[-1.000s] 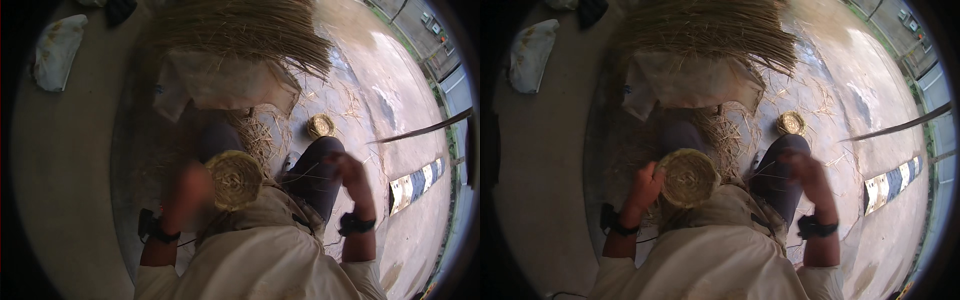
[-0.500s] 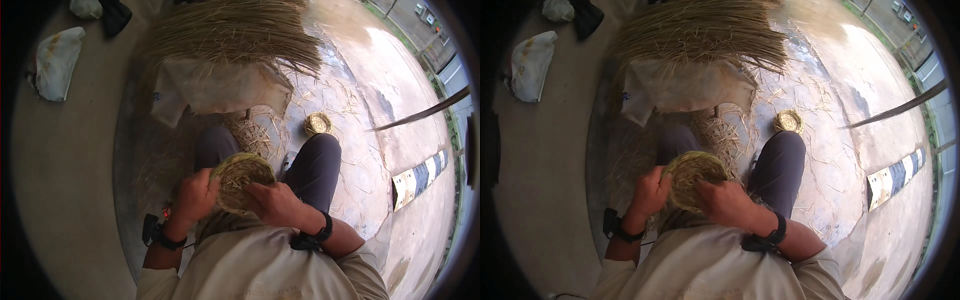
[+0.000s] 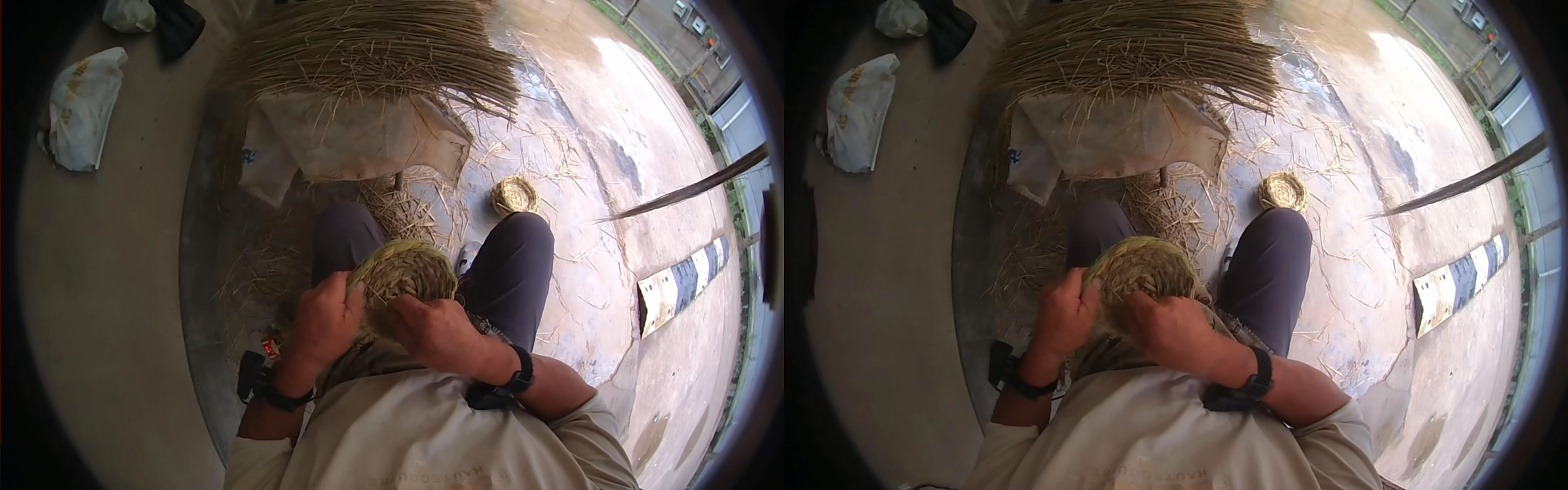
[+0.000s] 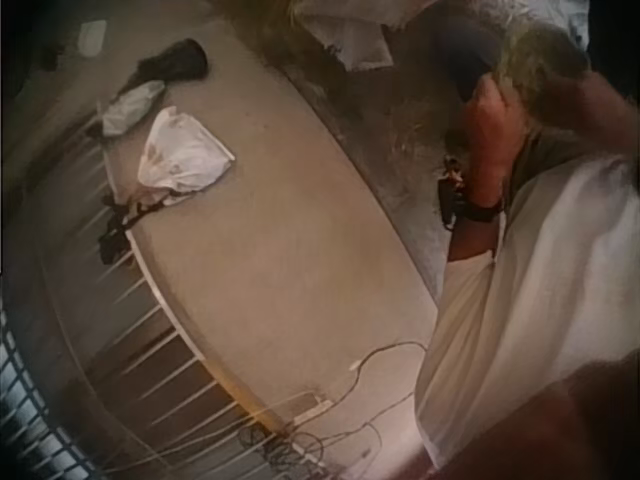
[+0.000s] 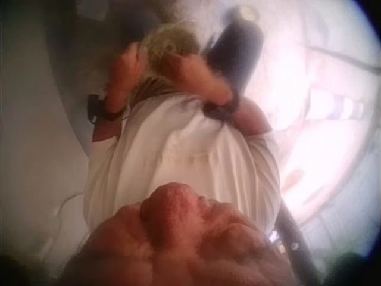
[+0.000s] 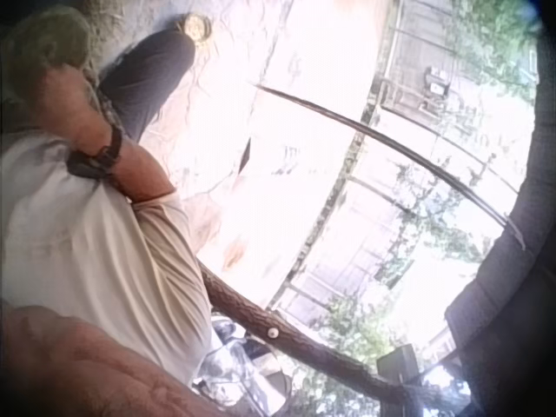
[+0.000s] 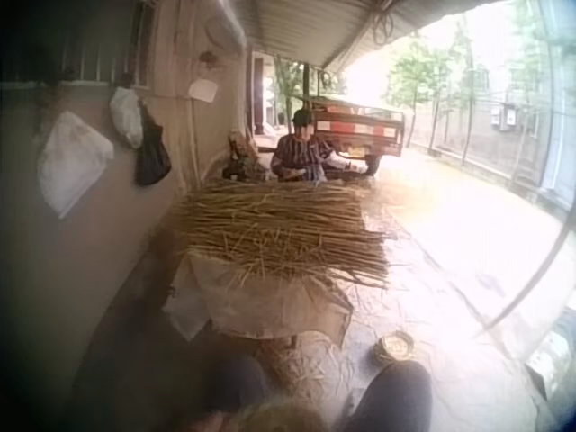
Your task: Weaving a small basket or mat out of dried straw or grass fibers using a needle and thread.
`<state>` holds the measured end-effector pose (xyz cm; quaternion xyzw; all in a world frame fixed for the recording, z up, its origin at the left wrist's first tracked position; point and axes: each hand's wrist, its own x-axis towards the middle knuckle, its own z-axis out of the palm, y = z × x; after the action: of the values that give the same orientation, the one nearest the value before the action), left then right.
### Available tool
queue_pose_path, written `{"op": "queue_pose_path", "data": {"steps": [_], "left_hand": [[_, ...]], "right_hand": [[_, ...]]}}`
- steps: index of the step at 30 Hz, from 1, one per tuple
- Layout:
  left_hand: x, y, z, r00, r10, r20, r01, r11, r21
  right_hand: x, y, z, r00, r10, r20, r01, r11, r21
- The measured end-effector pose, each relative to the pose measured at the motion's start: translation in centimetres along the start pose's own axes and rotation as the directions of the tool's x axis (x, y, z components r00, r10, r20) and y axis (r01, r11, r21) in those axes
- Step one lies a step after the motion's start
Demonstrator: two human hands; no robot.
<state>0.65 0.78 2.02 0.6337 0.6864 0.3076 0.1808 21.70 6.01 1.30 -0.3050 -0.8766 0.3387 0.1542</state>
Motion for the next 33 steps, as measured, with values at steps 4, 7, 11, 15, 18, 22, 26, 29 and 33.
{"op": "queue_pose_path", "data": {"steps": [4,7,11,15,18,22,26,29,33], "left_hand": [[0.0,0.3,0.9,0.999,-0.004,-0.046,0.006,0.999,0.04],[-0.6,0.6,1.9,0.999,0.036,-0.006,-0.036,0.998,0.048],[-0.3,-0.5,1.4,0.999,0.022,-0.042,-0.018,0.997,0.075],[0.7,-1.0,0.0,0.996,-0.006,-0.084,0.016,0.992,0.124],[0.9,1.6,-0.7,0.995,0.092,0.036,-0.096,0.988,0.122],[0.9,0.7,-0.3,0.986,0.166,0.017,-0.167,0.98,0.104],[1.2,0.5,-0.7,0.913,0.381,0.144,-0.404,0.895,0.191],[1.4,1.6,0.1,0.863,0.453,0.224,-0.497,0.84,0.216],[1.7,1.7,0.6,0.847,0.496,0.191,-0.529,0.817,0.23]], "right_hand": [[0.8,0.3,0.5,0.999,-0.05,0.003,0.05,0.999,-0.013],[2.4,0.9,1.1,0.976,-0.047,-0.211,0.085,0.981,0.176],[2.4,1.5,0.5,0.999,0.054,-0.005,-0.049,0.946,0.32],[1.6,0.8,-1.3,0.994,0.004,0.107,-0.043,0.933,0.358],[2.4,0.4,-1.2,0.999,0.029,-0.026,-0.018,0.936,0.352],[2.4,-1.1,-3.3,0.994,0.107,0.017,-0.108,0.992,0.066],[3.9,1.0,-5.5,0.929,-0.136,-0.344,0.099,0.988,-0.123],[5.9,0.9,-5.4,0.996,0.067,-0.061,-0.077,0.981,-0.177],[7.4,1.9,-5.1,0.992,-0.026,-0.126,0.02,0.999,-0.049]]}}
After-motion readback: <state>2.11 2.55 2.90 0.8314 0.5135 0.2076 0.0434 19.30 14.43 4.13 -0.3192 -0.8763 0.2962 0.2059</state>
